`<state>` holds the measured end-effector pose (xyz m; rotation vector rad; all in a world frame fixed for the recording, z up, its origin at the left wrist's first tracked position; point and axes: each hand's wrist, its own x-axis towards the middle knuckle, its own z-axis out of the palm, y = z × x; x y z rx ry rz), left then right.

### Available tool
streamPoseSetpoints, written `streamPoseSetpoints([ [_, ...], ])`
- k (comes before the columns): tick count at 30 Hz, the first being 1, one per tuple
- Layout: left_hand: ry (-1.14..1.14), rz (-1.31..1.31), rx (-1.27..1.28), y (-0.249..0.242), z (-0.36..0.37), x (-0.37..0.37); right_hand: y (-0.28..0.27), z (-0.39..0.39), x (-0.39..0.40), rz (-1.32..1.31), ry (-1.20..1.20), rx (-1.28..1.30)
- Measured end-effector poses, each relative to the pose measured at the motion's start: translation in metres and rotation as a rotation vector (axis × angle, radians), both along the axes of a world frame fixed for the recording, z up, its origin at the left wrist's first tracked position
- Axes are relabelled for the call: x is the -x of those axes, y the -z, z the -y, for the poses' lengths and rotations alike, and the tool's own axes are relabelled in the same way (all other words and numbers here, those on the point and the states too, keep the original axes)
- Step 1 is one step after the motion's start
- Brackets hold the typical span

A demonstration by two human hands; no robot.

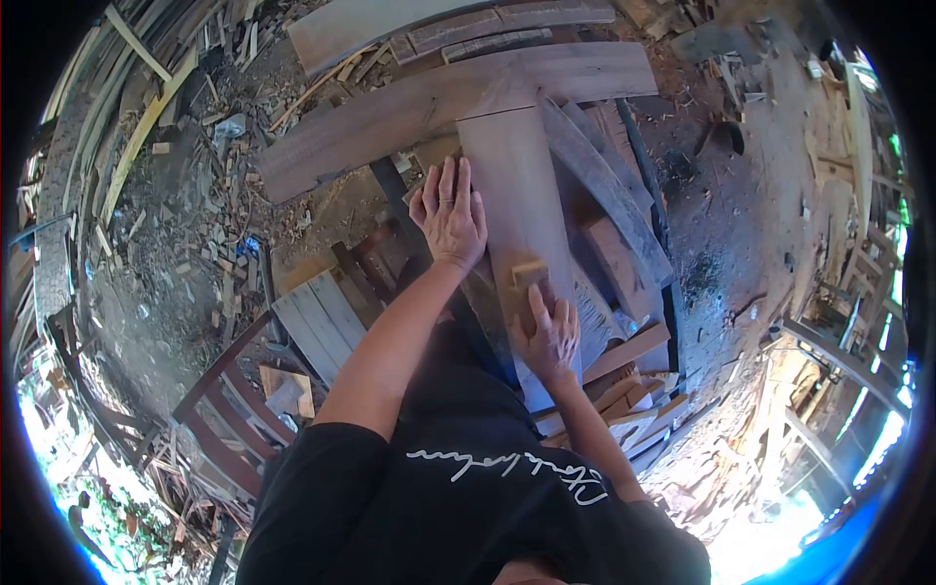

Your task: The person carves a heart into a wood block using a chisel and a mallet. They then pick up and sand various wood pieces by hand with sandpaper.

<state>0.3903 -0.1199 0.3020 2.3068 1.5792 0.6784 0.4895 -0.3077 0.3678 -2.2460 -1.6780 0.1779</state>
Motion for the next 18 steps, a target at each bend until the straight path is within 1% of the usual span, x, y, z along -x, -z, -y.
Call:
streamPoseSetpoints([
  [2,-0.003,0.007,0.022,-0.003,-0.002,-0.001,0.002,-0.035,-0.001,-0.012,0.02,-0.049],
  [6,-0.014,0.025,0.035,0.0,0.0,-0.001,0.005,-0.162,-0.018,-0.061,0.027,-0.078],
  [7,-0.017,0.022,0.039,0.002,0.001,-0.001,0.006,-0.177,-0.019,-0.048,0.049,-0.079],
  [10,-0.022,0.02,0.028,0.002,0.001,-0.002,0.004,-0.16,-0.013,-0.04,0.053,-0.099],
  [11,-0.021,0.034,0.028,0.001,0.0,-0.003,-0.002,-0.131,-0.006,-0.057,0.054,-0.043],
  [13,-0.024,-0.004,0.006,0.004,0.001,-0.002,-0.003,-0.058,0.008,-0.015,0.045,-0.027],
  [15,-0.015,0.017,0.008,0.0,0.003,-0.001,0.0,0.012,0.016,-0.011,0.019,0.072],
  [18,0.004,0.015,0.019,0.006,0.002,0.003,0.0,0.021,0.012,0.008,-0.012,0.128],
])
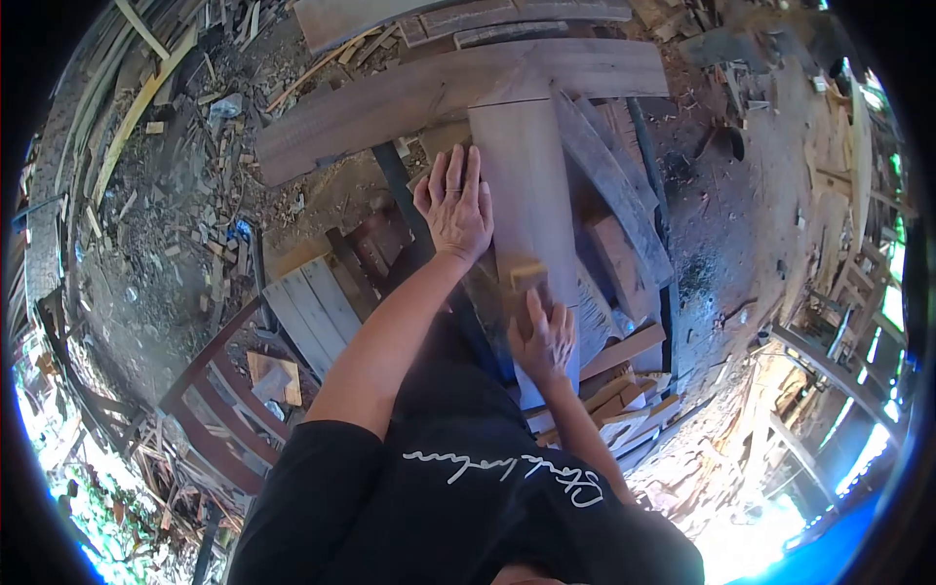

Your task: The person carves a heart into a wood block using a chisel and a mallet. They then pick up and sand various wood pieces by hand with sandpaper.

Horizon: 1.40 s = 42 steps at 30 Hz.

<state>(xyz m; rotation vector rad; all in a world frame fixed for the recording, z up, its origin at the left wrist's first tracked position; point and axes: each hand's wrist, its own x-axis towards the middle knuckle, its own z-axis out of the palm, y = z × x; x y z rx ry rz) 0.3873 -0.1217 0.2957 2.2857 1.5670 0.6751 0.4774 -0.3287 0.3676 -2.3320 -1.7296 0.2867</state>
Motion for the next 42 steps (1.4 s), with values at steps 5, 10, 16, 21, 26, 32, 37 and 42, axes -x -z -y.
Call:
streamPoseSetpoints([
  [5,0.005,-0.003,0.031,-0.006,-0.001,-0.003,0.005,-0.163,-0.028,-0.069,0.038,-0.151],
  [10,0.009,0.022,0.003,-0.004,-0.002,-0.004,0.008,-0.209,-0.035,-0.043,0.104,-0.136],
  [16,-0.02,-0.018,-0.02,-0.001,0.0,-0.004,-0.008,-0.012,-0.009,-0.002,0.051,-0.146],
  [21,0.121,-0.028,-0.107,-0.003,0.008,0.004,-0.012,0.09,-0.022,0.059,0.239,-0.137],
  [26,0.501,-0.078,-0.22,-0.023,0.054,0.011,-0.003,0.108,-0.027,0.079,0.306,-0.252],
  [32,0.666,-0.271,-0.271,-0.024,0.1,0.018,-0.012,0.112,-0.02,-0.062,0.409,-0.108],
  [37,0.761,-0.396,-0.27,-0.031,0.114,0.021,0.004,0.118,-0.022,-0.01,0.375,-0.199],
  [42,0.788,-0.391,-0.262,-0.031,0.132,0.024,-0.008,0.118,-0.02,-0.121,0.42,-0.128],
])
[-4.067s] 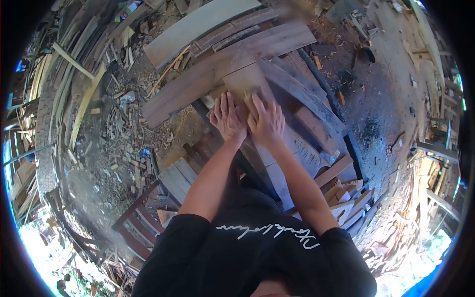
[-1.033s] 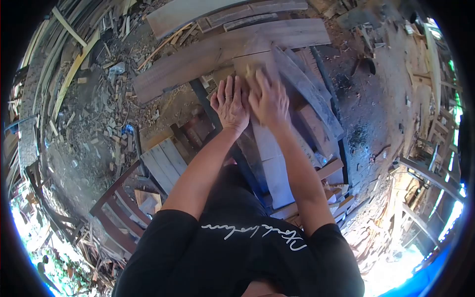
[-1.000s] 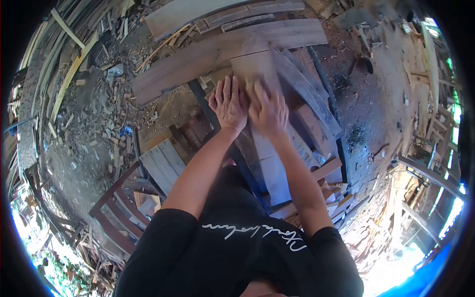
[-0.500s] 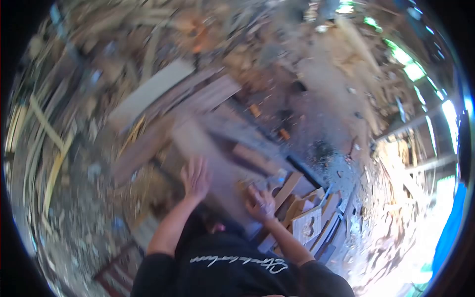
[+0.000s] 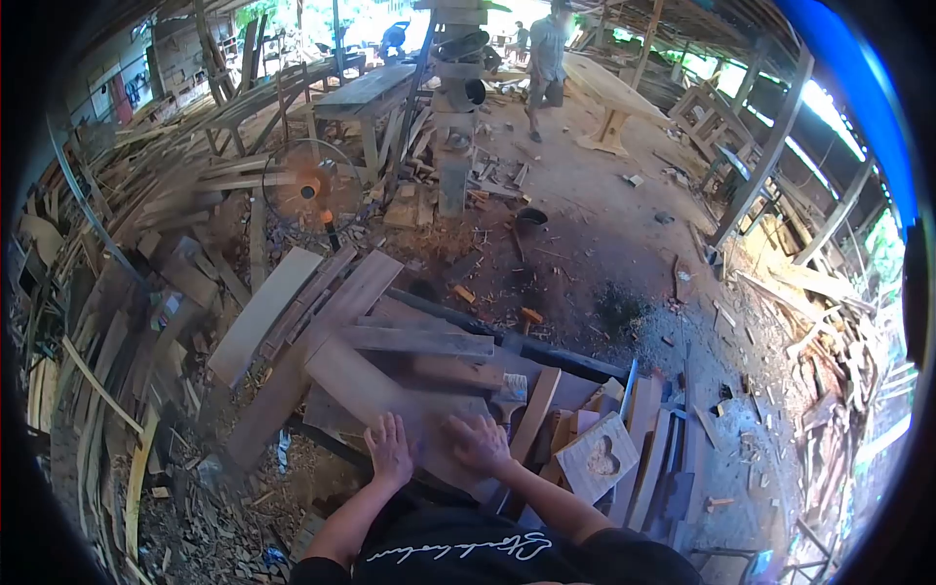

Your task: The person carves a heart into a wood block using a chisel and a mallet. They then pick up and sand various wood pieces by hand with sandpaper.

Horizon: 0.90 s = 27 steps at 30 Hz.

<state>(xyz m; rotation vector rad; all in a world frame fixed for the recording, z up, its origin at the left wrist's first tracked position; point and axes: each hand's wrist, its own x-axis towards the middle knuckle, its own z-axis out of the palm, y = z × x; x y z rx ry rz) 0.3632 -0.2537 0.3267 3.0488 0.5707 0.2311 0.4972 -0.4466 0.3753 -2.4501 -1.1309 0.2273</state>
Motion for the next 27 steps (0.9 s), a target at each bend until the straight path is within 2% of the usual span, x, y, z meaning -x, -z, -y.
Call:
streamPoseSetpoints([
  [5,-0.033,-0.031,0.039,0.0,-0.011,-0.005,-0.01,0.001,0.0,-0.033,0.002,0.018],
  [7,-0.144,-0.068,0.15,-0.004,-0.024,-0.011,-0.01,0.002,0.001,-0.021,0.005,0.005],
  [11,-0.226,-0.147,0.235,-0.014,-0.06,-0.031,-0.011,0.003,0.001,0.051,-0.013,-0.033],
  [14,-0.272,-0.147,0.228,-0.006,-0.084,-0.049,-0.013,0.003,0.001,0.067,-0.016,-0.042],
  [18,-0.17,-0.162,0.244,-0.016,-0.108,-0.072,-0.014,0.002,0.001,0.096,-0.032,-0.1],
  [20,0.005,-0.107,0.261,-0.013,-0.117,-0.081,-0.01,0.002,0.0,0.095,-0.036,-0.107],
  [24,0.026,-0.122,0.309,-0.013,-0.12,-0.091,-0.015,0.001,-0.002,0.079,-0.045,-0.099],
  [27,0.011,0.008,0.271,0.004,-0.117,-0.086,-0.015,0.001,-0.005,0.079,-0.074,-0.104],
])
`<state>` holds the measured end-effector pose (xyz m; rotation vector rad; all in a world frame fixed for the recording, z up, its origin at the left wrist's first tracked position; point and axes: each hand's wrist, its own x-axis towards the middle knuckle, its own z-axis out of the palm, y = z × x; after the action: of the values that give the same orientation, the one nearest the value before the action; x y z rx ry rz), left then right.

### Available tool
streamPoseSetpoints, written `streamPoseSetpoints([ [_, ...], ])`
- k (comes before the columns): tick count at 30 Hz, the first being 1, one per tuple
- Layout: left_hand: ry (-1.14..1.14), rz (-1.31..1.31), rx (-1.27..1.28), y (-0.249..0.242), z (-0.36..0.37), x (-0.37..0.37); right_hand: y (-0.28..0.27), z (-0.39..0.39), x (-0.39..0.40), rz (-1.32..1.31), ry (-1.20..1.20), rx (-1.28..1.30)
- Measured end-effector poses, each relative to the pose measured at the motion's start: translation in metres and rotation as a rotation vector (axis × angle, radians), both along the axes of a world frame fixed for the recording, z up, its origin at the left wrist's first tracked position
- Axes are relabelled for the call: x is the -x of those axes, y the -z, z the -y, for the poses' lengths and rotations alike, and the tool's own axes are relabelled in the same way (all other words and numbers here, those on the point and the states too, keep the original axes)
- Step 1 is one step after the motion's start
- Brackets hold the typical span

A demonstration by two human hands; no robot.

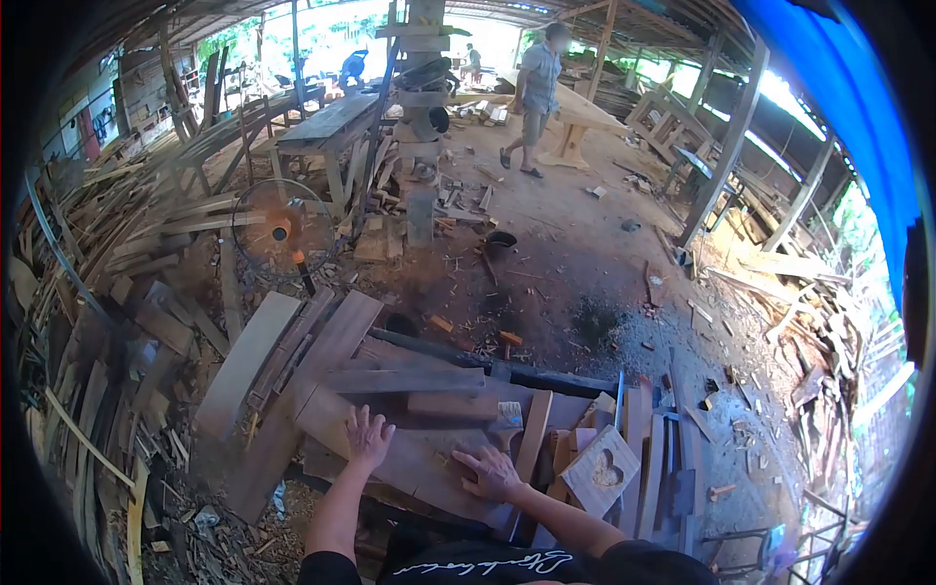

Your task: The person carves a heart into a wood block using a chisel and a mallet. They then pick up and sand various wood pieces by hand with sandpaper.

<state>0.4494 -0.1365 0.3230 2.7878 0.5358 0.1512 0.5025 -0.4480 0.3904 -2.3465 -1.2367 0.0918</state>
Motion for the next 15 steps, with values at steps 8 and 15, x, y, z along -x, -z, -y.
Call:
streamPoseSetpoints([
  [8,-0.195,0.184,-0.052,0.019,0.018,0.019,0.003,0.0,-0.018,-0.023,-0.044,0.15],
  [15,-0.336,0.179,-0.04,0.017,0.04,0.028,0.029,-0.003,-0.023,0.008,-0.015,0.095],
])
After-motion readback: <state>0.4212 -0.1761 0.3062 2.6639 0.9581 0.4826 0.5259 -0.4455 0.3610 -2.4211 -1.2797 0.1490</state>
